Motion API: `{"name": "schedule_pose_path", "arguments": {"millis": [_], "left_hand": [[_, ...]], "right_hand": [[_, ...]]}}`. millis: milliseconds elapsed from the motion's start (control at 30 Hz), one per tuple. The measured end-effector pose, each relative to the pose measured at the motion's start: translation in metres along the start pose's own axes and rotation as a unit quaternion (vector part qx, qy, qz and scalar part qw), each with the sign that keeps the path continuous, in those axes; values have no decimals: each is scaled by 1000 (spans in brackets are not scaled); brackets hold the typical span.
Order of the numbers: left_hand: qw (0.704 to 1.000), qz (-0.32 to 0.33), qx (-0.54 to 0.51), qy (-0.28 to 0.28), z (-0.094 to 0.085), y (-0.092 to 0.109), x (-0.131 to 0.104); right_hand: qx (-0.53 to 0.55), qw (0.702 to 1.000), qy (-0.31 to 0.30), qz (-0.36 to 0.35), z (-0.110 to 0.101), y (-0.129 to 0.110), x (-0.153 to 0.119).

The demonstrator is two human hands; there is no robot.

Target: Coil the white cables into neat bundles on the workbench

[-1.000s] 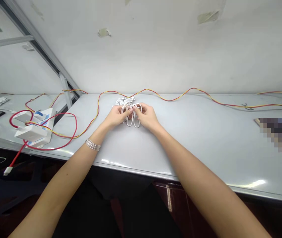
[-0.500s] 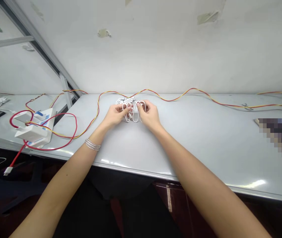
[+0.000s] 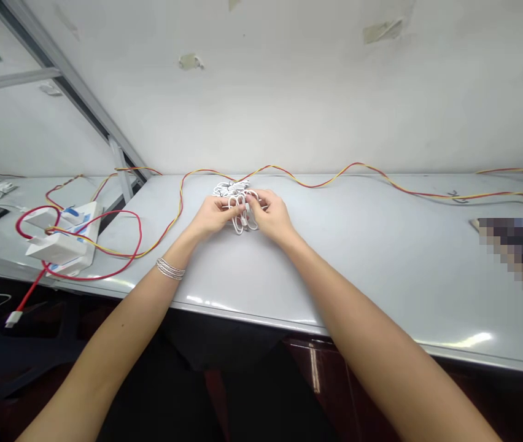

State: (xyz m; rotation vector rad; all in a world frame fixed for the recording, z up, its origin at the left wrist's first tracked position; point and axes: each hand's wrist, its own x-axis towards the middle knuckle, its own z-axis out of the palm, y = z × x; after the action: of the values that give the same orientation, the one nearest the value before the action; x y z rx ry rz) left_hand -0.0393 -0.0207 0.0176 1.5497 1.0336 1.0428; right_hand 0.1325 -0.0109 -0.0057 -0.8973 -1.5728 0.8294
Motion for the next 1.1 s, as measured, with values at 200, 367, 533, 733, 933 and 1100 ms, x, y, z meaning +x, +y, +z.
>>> {"name": "schedule_pose_path", "arguments": {"millis": [200, 367, 533, 733, 933, 1100], "left_hand": [[997, 29, 75, -17, -1, 1, 0], [997, 50, 52, -19, 1, -2, 2], [998, 56, 32, -24, 3, -3, 3], [999, 39, 29, -23, 4, 1, 1], [1000, 13, 16, -10, 3, 1, 0], [997, 48, 62, 25, 1, -1, 2]], "right_hand": [[-87, 995, -40, -7, -1, 2, -1], [-72, 994, -80, 6, -1, 3, -2], [0, 992, -114, 50, -1, -2, -4], [20, 994, -97, 45, -1, -3, -2], [18, 999, -5, 43, -1, -3, 0], [66, 993, 38, 95, -2, -7, 1]]}}
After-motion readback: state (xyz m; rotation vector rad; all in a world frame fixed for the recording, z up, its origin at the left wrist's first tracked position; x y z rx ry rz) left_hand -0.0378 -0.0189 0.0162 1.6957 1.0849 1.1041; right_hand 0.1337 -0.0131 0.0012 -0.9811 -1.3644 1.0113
